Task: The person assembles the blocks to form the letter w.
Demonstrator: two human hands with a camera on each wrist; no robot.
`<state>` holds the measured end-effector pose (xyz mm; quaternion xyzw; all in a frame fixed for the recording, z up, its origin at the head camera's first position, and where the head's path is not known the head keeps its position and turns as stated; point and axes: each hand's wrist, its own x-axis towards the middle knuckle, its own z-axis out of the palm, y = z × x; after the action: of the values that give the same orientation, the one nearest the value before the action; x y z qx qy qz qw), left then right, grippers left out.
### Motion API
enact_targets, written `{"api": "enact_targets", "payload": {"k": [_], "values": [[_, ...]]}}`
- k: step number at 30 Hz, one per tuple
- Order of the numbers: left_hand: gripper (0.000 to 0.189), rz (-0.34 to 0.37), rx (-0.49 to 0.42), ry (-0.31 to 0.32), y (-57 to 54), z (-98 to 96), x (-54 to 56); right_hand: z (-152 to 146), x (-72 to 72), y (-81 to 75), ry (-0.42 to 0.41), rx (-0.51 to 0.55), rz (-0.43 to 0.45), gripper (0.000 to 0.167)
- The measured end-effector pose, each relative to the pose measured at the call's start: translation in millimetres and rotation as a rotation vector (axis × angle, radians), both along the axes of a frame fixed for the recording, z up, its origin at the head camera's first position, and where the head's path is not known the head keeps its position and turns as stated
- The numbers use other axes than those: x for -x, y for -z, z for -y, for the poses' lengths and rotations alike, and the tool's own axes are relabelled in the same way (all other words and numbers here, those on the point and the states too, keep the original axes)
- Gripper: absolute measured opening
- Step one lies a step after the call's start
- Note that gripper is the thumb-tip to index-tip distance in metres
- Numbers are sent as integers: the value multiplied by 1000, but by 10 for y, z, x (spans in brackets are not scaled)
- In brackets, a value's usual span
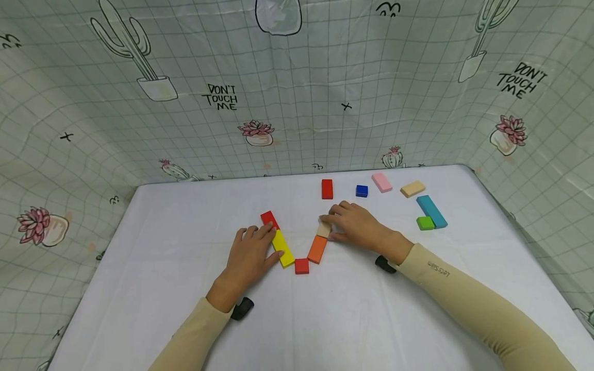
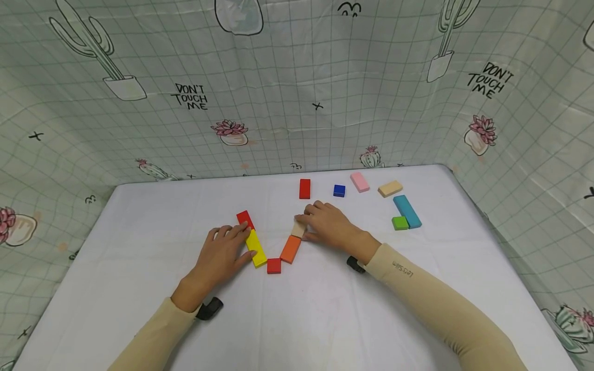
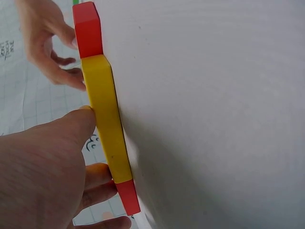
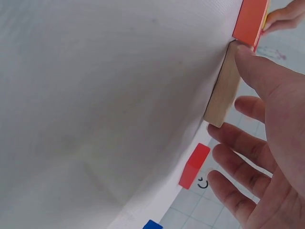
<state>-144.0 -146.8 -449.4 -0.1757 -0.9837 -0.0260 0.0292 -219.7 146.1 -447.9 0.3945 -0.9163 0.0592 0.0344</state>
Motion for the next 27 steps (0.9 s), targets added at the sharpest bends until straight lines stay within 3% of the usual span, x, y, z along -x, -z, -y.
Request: {"api": "enact_targets", "payload": {"k": [15, 27], "values": [[63, -6, 5, -2, 7, -12, 25, -38, -25, -8, 8, 48, 3, 52], [63, -8, -16, 9, 21, 10, 11, -162, -50, -4, 62, 68, 8, 54]]}}
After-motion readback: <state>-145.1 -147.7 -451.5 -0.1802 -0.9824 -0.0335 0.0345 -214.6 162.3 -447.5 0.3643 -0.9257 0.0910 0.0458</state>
